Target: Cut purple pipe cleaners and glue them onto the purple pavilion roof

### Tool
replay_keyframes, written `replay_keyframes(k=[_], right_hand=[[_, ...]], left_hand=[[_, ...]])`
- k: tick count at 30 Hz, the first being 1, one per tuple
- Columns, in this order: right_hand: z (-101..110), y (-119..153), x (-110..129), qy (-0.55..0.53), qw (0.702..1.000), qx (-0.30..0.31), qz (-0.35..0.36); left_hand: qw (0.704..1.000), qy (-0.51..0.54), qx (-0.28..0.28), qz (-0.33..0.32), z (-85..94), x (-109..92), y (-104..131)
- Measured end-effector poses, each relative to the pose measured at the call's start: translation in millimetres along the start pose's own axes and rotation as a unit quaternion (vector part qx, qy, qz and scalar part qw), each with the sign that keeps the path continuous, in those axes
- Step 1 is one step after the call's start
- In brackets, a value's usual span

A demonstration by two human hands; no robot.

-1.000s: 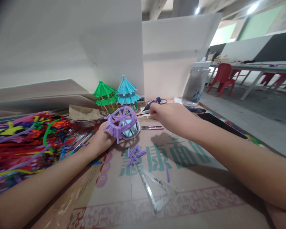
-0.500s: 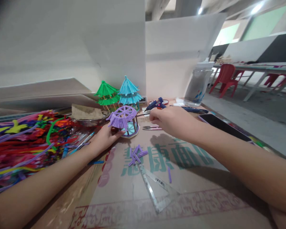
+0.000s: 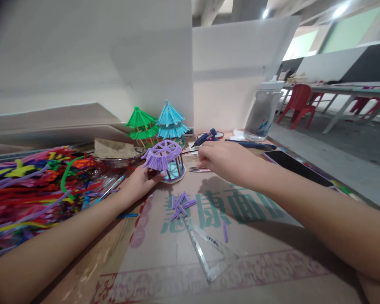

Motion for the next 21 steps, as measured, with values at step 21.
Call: replay_keyframes(k=[21], right_hand=[[-87, -6, -30, -0.118, 0.992, -0.019, -0.043]], left_hand=[[0.997, 0.058, -0.002, -0.041, -8.2, 1, 2]])
Point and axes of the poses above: each hand's wrist, its own y-axis away from the middle knuckle, its own z-axis out of the back of the hand, x = y × z, the point moved 4 cm from there along -y, towards the middle knuckle, and after that the axes turned 15 degrees about -y, right-handed, at the moved point
